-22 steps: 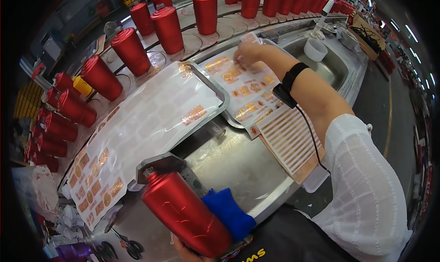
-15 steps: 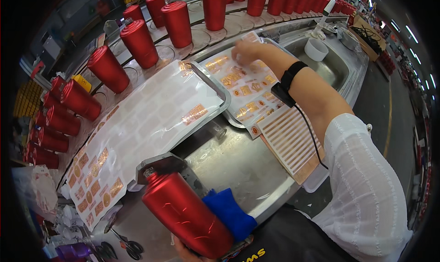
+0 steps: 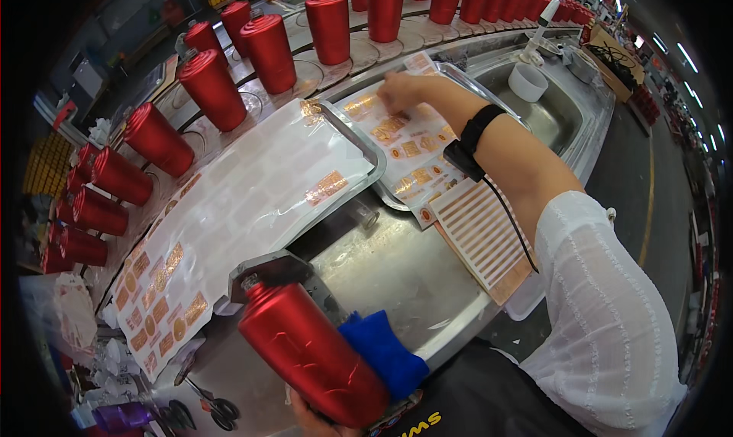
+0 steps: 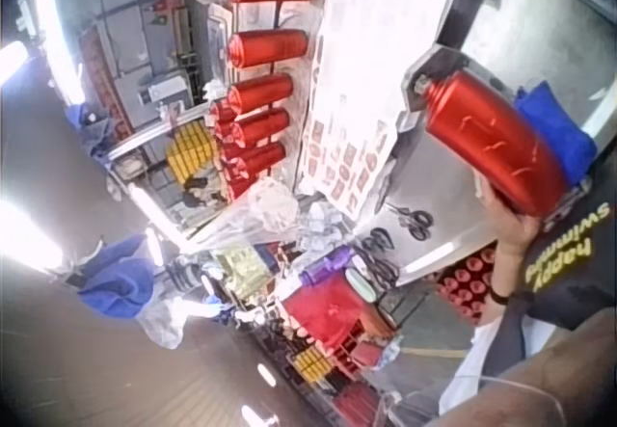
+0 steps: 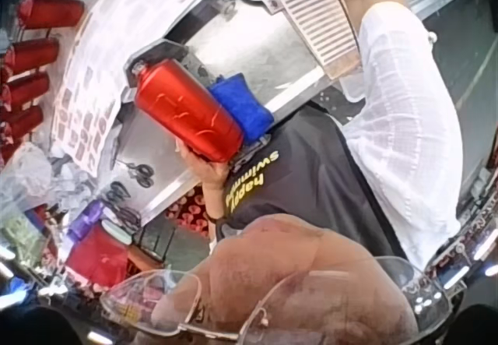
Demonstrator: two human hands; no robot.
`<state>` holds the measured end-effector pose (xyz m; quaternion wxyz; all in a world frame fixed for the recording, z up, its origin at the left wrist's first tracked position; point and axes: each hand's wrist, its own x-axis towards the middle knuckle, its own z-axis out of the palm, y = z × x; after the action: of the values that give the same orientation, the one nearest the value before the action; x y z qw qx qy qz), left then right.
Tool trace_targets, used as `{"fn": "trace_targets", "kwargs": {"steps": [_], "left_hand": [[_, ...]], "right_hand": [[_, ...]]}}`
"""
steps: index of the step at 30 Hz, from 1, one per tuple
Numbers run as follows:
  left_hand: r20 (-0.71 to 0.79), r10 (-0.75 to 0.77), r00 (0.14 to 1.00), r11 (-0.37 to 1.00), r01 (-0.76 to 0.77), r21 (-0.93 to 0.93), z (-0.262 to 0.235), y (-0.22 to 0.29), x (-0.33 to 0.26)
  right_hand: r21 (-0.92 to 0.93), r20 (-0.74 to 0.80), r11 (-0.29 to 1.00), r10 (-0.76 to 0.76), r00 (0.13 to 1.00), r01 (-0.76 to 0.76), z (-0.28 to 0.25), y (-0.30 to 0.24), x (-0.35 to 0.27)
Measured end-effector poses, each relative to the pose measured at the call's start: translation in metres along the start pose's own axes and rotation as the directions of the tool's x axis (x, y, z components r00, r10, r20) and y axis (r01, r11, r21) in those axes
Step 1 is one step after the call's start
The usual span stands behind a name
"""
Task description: Manually applying and smoothing decorative gold labels onto red metal canisters on a production line.
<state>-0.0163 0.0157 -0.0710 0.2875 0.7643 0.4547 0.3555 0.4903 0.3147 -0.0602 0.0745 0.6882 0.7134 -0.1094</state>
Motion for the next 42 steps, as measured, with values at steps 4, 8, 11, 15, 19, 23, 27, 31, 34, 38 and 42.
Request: {"fn": "trace_targets", "kwargs": {"steps": [4,8,11,15,19,23,27,31,34,38,42], "left_hand": [[0.010,-0.027,1.000,0.999,0.028,-0.020,-0.002,0.003,0.004],[-0.050,-0.061,0.997,0.988,0.053,-0.146,0.009,-0.018,-0.012],[-0.017,-0.046,0.999,0.994,0.044,-0.105,0.006,-0.019,-0.010],[-0.022,-0.052,0.998,0.993,0.049,-0.108,0.007,-0.017,-0.009],[-0.035,-0.015,0.999,0.999,0.013,-0.049,0.005,-0.013,-0.008],[-0.036,-0.039,0.999,0.996,0.036,-0.081,0.005,-0.012,-0.009],[-0.030,-0.028,0.999,0.996,0.026,-0.084,0.005,-0.014,-0.009],[-0.022,-0.024,0.999,0.999,0.023,-0.032,0.002,-0.015,-0.010],[-0.030,-0.005,1.000,1.000,0.004,-0.030,0.005,-0.012,-0.007],[-0.027,-0.016,1.000,0.999,0.015,-0.047,0.006,-0.002,-0.002],[-0.036,-0.008,0.999,0.999,0.006,-0.044,0.005,-0.004,-0.003]], "right_hand": [[0.089,-0.031,0.996,-0.027,0.999,0.029,-0.012,-0.009,-0.012],[0.003,-0.151,1.000,-0.025,0.988,0.026,-0.005,0.006,-0.021],[-0.088,-0.173,0.995,-0.054,0.983,0.039,-0.007,-0.010,-0.030],[0.080,-0.096,0.985,-0.143,0.985,0.151,0.010,-0.027,-0.029],[0.109,-0.040,0.992,-0.058,0.998,0.062,0.010,-0.041,-0.021],[-0.029,0.066,1.000,0.012,0.998,-0.010,-0.006,-0.063,-0.021],[-0.071,0.022,0.997,-0.038,0.999,0.040,0.002,-0.047,-0.014],[0.114,0.011,0.991,0.072,0.997,-0.073,0.001,-0.056,-0.014],[0.072,-0.064,0.996,0.061,0.996,-0.056,0.004,-0.056,-0.013],[0.018,-0.145,0.998,0.054,0.988,-0.052,0.011,-0.051,-0.002],[-0.045,-0.198,0.998,0.026,0.980,-0.036,0.009,-0.060,-0.007]]}}
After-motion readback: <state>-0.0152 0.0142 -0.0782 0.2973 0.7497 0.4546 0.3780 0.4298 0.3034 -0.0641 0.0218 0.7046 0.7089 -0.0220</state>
